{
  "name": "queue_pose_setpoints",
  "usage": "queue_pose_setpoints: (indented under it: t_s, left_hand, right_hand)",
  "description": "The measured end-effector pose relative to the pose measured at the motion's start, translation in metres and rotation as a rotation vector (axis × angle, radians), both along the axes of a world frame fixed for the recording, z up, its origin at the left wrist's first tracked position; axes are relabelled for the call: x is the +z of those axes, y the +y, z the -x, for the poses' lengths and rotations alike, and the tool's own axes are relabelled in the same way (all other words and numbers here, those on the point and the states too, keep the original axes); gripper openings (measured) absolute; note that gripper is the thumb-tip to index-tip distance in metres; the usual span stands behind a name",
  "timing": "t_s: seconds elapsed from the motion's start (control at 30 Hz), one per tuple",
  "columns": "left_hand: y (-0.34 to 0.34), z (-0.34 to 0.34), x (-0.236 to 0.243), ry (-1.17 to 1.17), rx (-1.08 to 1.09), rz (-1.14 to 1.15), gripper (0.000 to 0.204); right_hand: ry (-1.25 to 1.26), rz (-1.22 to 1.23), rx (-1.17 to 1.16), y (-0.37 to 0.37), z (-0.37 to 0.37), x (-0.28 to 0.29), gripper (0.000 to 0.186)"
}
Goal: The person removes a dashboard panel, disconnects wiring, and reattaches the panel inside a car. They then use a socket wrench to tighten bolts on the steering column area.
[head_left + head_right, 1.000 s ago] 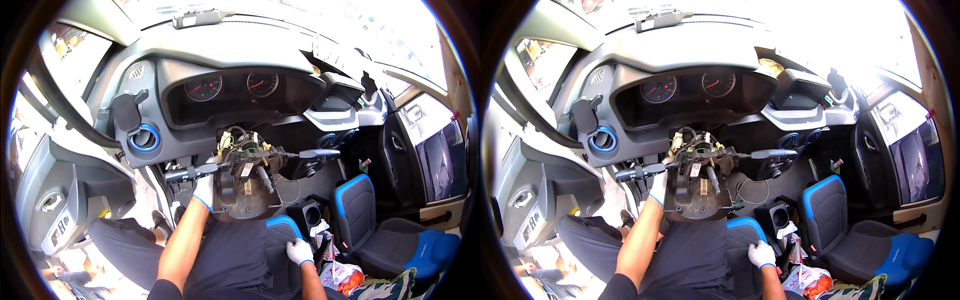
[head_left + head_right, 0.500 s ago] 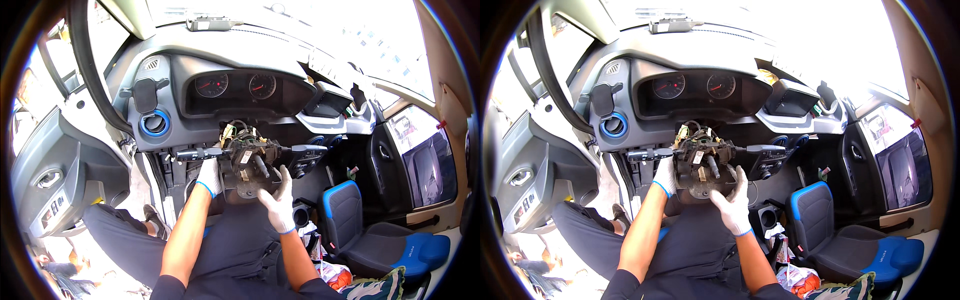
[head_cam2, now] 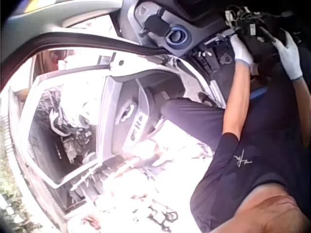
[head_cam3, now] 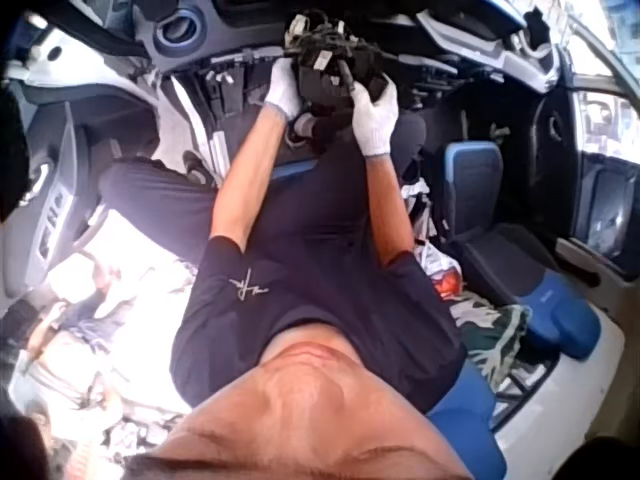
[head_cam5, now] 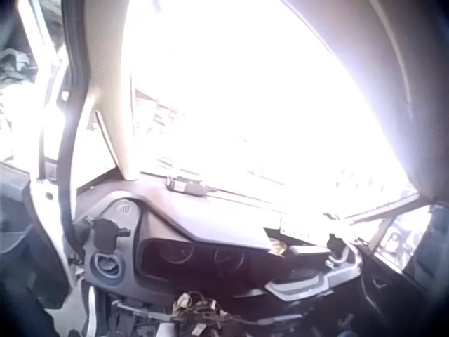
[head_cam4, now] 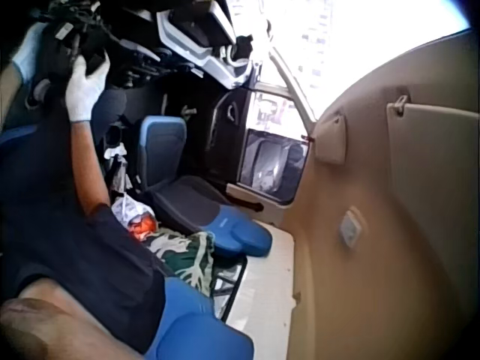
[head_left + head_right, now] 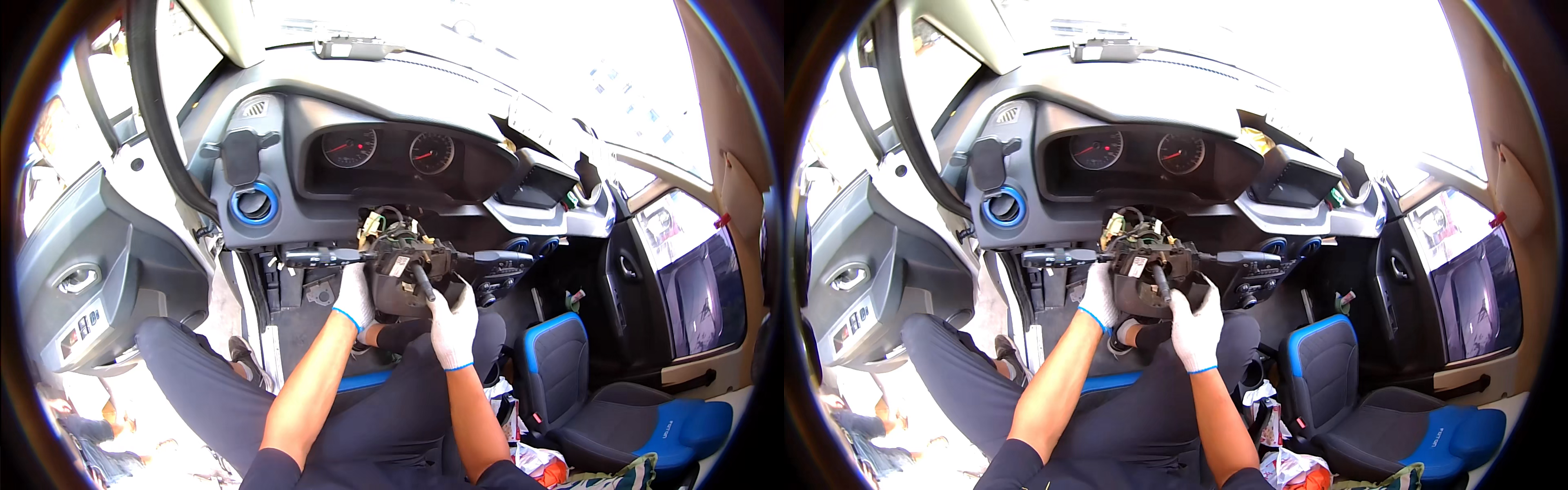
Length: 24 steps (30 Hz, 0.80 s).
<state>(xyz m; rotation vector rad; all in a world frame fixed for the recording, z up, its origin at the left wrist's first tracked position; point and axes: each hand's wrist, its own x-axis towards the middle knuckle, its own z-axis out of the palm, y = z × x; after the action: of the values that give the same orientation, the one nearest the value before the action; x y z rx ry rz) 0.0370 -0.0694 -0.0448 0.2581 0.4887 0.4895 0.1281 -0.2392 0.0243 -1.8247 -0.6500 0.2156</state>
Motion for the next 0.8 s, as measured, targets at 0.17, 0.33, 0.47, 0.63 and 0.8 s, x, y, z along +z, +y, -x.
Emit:
queue_pose_setpoints:
  t_s: [0.17, 0.33, 0.47, 0.63, 0.8]
  left_hand:
    - [-0.009, 0.008, 0.000, -0.180, 0.157, 0.053, 0.063]
    - [-0.017, 0.015, 0.021, -0.162, 0.207, 0.069, 0.055]
    - [-0.020, 0.006, 0.032, -0.161, 0.222, 0.024, 0.055]
    - [-0.010, 0.002, 0.034, -0.107, 0.208, -0.072, 0.052]
    - [0.012, -0.003, 0.013, -0.174, 0.186, -0.048, 0.057]
  right_hand:
    - [-0.098, 0.117, -0.027, -0.003, 0.007, 0.014, 0.063]
    - [-0.091, -0.051, 0.046, -0.011, 0.000, 0.009, 0.062]
    - [-0.026, -0.101, 0.089, -0.008, -0.010, 0.004, 0.063]
    - [0.028, -0.164, 0.147, -0.007, -0.023, -0.008, 0.067]
    - [0.418, -0.361, 0.209, 0.002, -0.042, -0.026, 0.061]
